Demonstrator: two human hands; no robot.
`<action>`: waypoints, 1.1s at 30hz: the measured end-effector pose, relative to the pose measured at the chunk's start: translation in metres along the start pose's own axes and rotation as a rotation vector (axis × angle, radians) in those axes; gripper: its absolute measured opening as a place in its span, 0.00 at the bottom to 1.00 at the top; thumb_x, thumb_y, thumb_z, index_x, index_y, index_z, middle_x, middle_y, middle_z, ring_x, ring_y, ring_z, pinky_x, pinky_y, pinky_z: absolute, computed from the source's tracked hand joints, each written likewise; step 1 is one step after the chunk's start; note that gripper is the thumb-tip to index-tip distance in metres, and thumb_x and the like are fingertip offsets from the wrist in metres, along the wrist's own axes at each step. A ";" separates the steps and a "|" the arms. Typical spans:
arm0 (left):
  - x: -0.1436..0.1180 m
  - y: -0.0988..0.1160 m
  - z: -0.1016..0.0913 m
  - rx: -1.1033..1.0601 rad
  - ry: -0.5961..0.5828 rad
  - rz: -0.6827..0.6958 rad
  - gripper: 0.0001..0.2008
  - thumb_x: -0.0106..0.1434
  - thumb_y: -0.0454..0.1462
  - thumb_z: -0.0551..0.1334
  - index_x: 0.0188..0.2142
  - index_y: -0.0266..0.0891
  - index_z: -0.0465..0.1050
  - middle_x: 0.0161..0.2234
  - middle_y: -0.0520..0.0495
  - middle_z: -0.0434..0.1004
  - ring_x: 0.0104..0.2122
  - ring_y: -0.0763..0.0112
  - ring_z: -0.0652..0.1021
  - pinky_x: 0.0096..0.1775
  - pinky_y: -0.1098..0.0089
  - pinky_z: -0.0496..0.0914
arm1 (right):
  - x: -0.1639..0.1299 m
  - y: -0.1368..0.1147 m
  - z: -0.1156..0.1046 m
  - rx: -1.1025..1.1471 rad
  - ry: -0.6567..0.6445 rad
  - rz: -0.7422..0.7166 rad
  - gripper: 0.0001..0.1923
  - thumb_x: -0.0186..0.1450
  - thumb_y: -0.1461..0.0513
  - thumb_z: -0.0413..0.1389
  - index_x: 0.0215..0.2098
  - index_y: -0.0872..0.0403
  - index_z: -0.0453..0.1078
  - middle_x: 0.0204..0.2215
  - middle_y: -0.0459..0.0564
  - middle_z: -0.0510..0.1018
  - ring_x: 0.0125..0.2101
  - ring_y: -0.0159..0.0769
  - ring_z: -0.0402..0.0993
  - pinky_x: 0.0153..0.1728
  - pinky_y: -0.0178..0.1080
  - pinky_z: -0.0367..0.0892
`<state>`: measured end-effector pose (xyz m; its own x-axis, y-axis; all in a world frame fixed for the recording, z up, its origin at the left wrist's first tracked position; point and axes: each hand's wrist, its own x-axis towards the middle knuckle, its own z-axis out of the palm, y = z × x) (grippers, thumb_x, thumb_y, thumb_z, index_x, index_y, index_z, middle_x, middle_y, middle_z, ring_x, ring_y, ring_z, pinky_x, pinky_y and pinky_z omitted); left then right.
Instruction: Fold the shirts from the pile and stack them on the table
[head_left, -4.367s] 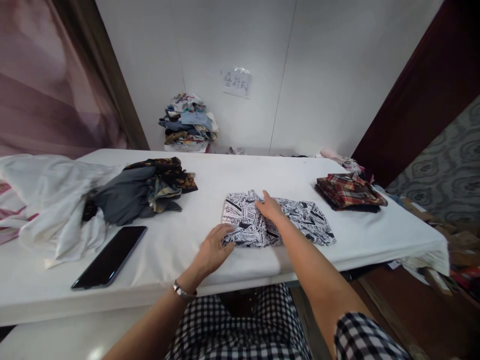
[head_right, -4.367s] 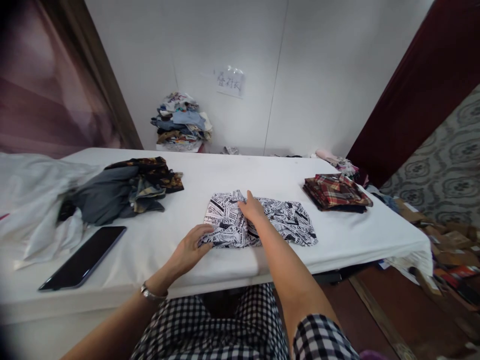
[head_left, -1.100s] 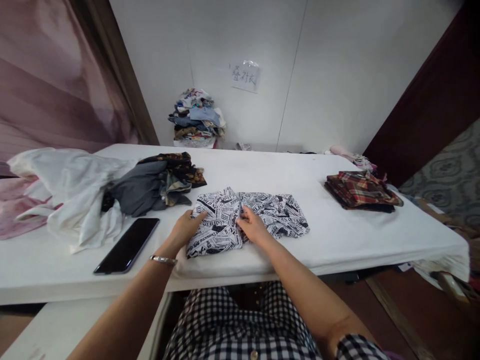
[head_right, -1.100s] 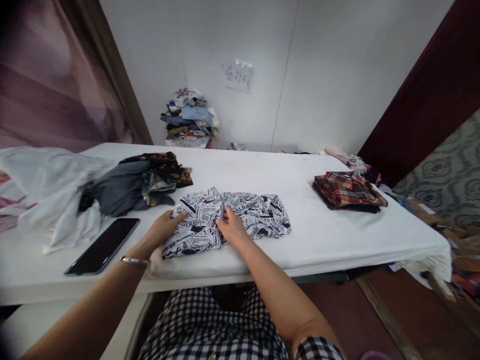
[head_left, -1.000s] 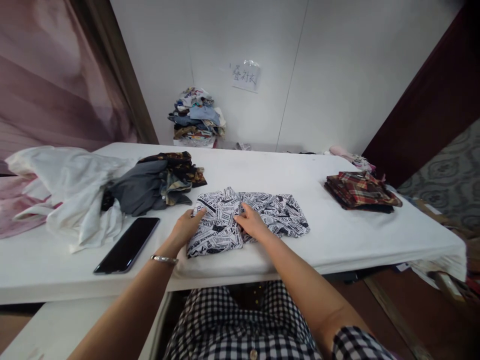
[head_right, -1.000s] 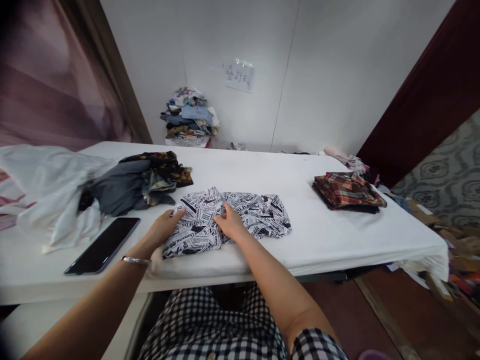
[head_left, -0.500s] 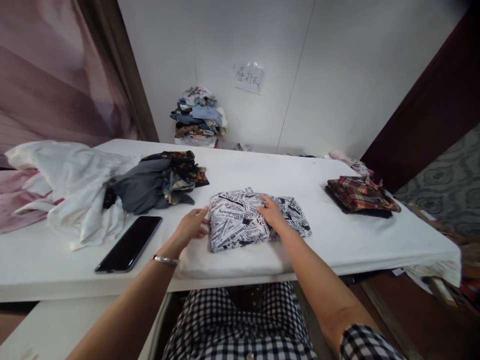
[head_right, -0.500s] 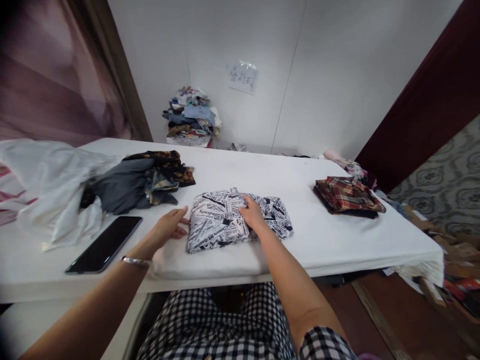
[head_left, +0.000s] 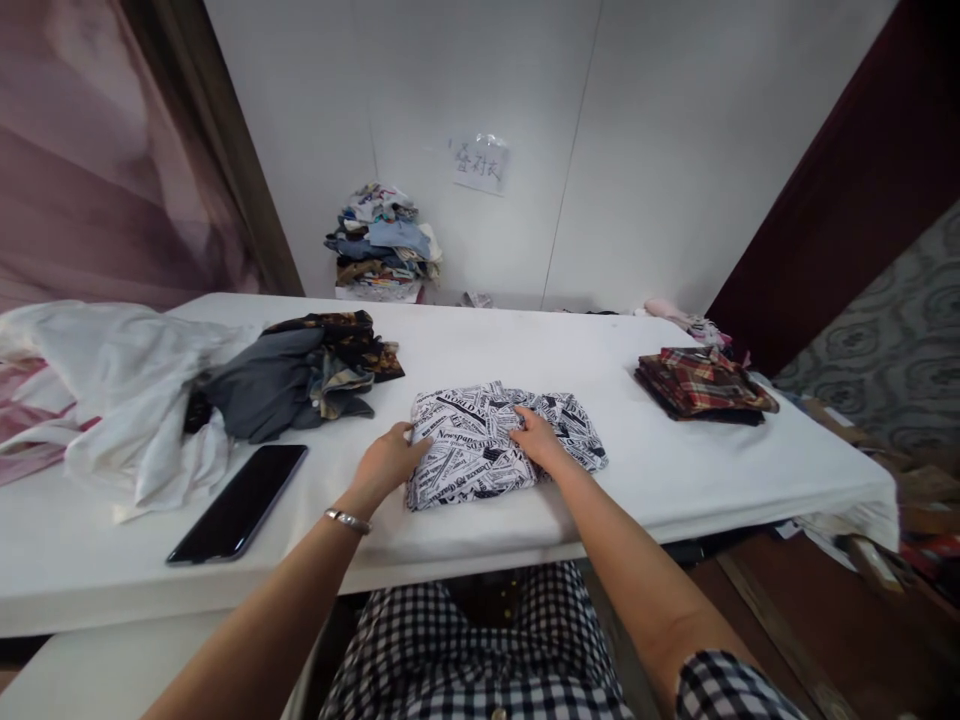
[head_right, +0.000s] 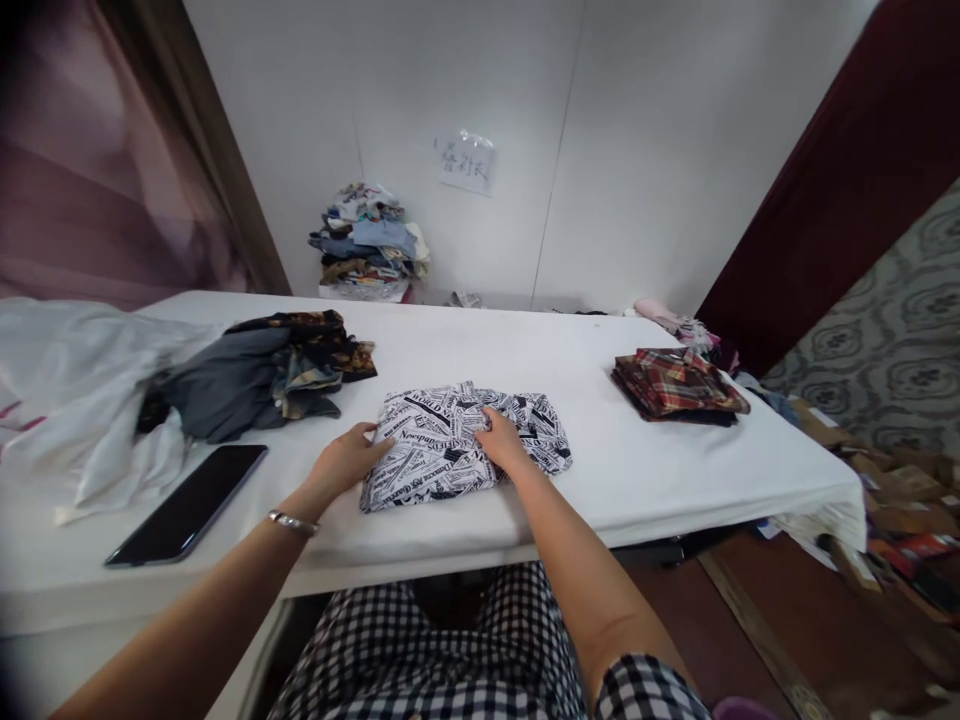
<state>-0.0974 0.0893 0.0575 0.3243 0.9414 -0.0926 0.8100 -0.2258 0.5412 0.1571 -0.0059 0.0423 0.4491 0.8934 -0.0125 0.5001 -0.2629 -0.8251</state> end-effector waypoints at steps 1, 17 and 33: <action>-0.001 0.002 0.000 0.043 0.003 0.008 0.33 0.59 0.54 0.56 0.57 0.36 0.66 0.45 0.34 0.79 0.43 0.49 0.78 0.41 0.61 0.69 | -0.003 -0.001 -0.001 -0.020 -0.005 0.005 0.30 0.58 0.64 0.57 0.60 0.51 0.65 0.50 0.53 0.76 0.47 0.42 0.73 0.52 0.45 0.65; 0.064 0.048 -0.016 0.174 0.014 0.398 0.32 0.61 0.52 0.57 0.58 0.35 0.65 0.59 0.35 0.69 0.56 0.53 0.71 0.54 0.63 0.65 | -0.147 0.008 -0.016 1.136 -0.059 0.492 0.22 0.55 0.55 0.66 0.43 0.54 0.69 0.48 0.59 0.78 0.45 0.44 0.78 0.38 0.43 0.76; 0.158 0.127 0.046 0.215 -0.554 0.471 0.32 0.42 0.49 0.69 0.46 0.37 0.76 0.49 0.36 0.79 0.47 0.50 0.77 0.45 0.62 0.70 | -0.097 -0.027 0.029 1.378 0.005 0.604 0.16 0.49 0.59 0.70 0.30 0.57 0.71 0.24 0.46 0.78 0.20 0.27 0.69 0.23 0.31 0.68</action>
<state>0.0798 0.1980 0.0729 0.8116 0.4827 -0.3292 0.5843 -0.6699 0.4581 0.0785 -0.0753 0.0493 0.3314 0.7769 -0.5353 -0.8232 -0.0391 -0.5665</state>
